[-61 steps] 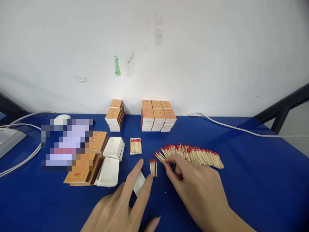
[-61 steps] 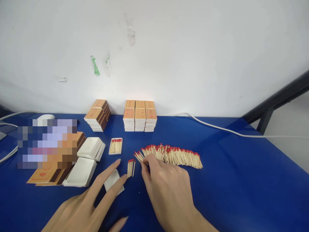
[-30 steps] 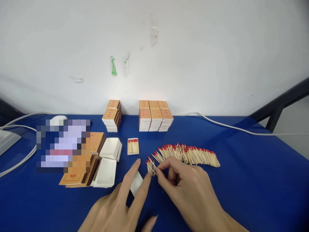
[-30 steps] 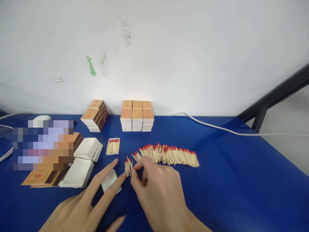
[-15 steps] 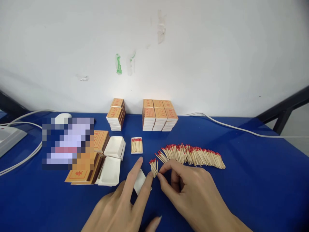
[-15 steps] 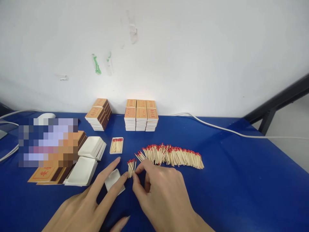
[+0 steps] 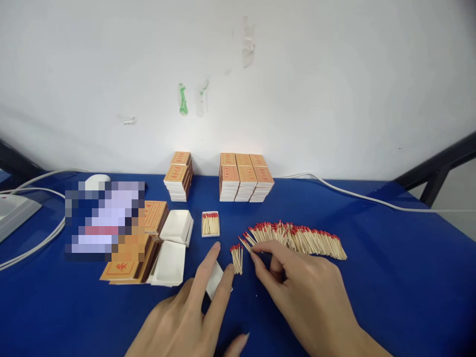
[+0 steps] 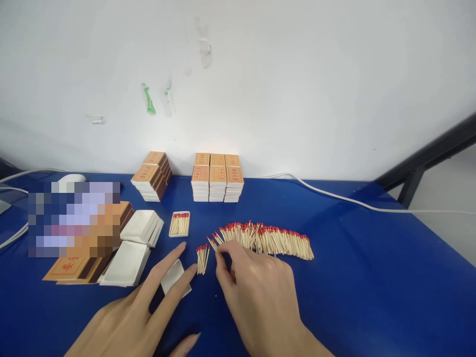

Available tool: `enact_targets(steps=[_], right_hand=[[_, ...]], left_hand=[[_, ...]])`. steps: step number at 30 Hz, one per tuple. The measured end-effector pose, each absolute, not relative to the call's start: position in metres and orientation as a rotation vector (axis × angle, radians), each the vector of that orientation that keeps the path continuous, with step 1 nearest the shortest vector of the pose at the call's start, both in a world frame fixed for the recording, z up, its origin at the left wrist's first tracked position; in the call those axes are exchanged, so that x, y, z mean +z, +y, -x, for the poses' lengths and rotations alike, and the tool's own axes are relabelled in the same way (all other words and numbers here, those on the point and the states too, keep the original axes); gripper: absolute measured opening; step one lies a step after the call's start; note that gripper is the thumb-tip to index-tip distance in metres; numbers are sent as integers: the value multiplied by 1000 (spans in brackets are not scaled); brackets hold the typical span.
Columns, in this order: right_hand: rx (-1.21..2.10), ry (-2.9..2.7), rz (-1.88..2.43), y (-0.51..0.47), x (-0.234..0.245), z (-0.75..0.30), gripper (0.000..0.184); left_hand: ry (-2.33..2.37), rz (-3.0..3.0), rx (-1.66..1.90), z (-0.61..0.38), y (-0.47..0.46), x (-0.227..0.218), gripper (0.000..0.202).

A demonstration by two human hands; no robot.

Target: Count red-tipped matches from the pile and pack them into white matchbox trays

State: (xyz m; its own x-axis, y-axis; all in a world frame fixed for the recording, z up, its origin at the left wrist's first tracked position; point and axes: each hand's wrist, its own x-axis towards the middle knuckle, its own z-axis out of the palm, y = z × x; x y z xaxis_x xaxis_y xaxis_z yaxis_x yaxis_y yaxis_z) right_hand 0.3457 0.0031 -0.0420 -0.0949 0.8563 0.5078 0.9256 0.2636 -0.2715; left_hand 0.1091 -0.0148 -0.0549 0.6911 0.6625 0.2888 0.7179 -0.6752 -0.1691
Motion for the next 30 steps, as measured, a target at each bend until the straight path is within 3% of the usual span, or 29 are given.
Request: enact_targets(steps=[10, 20, 30], right_hand=[[-157, -2006, 1613, 2, -41, -347, 39], [62, -1923, 1647, 0, -41, -344, 23], [162, -1936, 1594, -1, -39, -343, 21]], left_hand=[[-1110, 2652, -297, -110, -14, -58, 60], [-1117, 2649, -270, -110, -15, -57, 62], [-1122, 2662, -246, -110, -14, -56, 65]])
